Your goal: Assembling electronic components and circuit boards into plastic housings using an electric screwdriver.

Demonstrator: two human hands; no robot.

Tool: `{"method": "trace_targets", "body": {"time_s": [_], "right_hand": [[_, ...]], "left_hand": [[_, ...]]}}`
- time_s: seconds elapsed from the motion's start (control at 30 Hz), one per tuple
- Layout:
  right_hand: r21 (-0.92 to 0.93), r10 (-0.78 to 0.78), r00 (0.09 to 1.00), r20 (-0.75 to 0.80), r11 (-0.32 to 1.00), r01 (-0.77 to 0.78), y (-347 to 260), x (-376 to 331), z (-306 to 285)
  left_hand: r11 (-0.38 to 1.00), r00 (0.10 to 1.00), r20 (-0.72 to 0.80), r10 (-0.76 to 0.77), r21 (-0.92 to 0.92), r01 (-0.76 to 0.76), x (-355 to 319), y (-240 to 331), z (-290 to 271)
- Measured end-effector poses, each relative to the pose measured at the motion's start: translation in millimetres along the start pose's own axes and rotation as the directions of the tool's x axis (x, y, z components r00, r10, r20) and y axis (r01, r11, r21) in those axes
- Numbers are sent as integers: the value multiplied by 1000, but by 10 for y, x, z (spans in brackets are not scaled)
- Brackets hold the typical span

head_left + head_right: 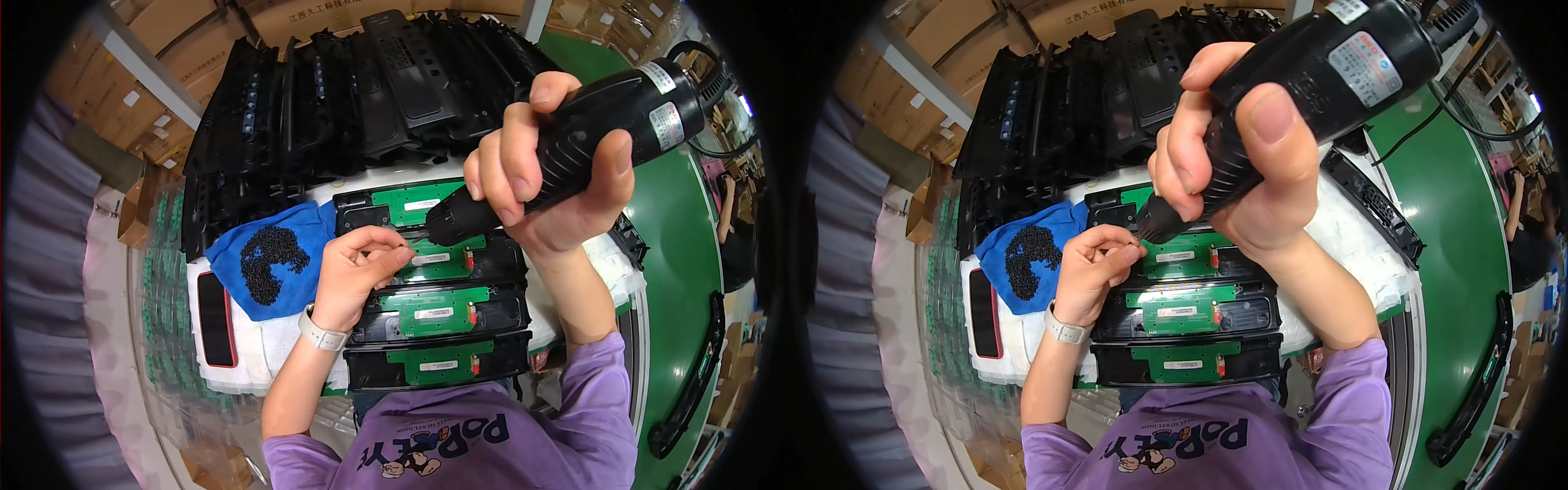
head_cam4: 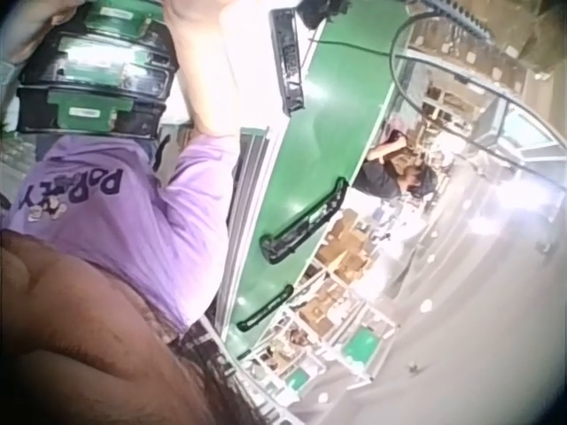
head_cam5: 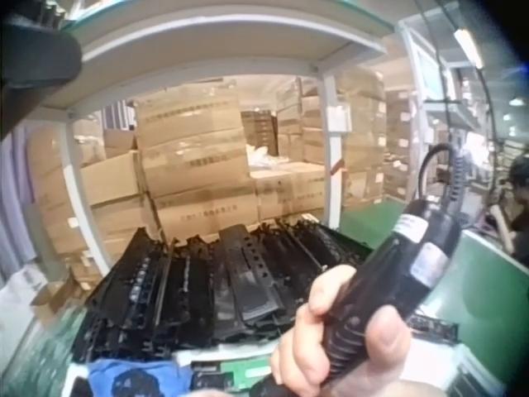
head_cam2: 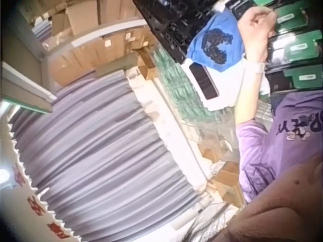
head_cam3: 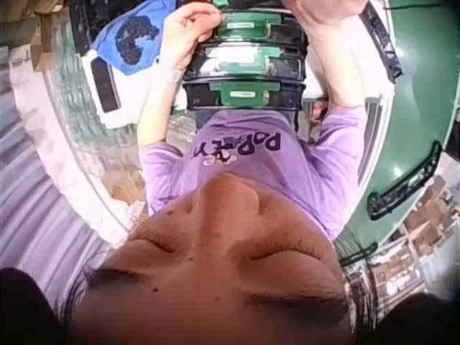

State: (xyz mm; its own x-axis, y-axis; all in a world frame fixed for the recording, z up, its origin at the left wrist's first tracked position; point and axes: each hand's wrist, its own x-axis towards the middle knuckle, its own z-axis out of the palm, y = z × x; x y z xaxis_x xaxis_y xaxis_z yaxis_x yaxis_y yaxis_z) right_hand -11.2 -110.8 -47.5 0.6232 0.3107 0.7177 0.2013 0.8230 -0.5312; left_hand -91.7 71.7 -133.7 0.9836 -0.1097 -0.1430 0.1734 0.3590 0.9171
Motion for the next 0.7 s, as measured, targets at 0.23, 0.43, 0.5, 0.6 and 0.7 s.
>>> {"method": "trace_targets", "body": {"time_s": [0.23, 0.43, 0.5, 0.6, 0.7], "right_hand": [[-70, 58, 998, 15, 996, -57, 37, -56, 46], [-135, 116, 993, 22, 985, -112, 58, -72, 58], [-135, 128, 991, 29, 983, -123, 64, -79, 63], [-192, 164, 986, 35, 969, -154, 61, -95, 92], [-255, 197, 978, -59, 945, -206, 85, -109, 127]], "left_hand": [[980, 998, 0, 66, 188, -64, -44, 30, 53], [975, 997, 4, 78, 208, -77, -55, 29, 53], [976, 997, 4, 73, 203, -72, -53, 22, 50], [973, 997, 1, 82, 215, -81, -55, 12, 59], [957, 995, -14, 98, 274, -90, -56, -8, 65]]}}
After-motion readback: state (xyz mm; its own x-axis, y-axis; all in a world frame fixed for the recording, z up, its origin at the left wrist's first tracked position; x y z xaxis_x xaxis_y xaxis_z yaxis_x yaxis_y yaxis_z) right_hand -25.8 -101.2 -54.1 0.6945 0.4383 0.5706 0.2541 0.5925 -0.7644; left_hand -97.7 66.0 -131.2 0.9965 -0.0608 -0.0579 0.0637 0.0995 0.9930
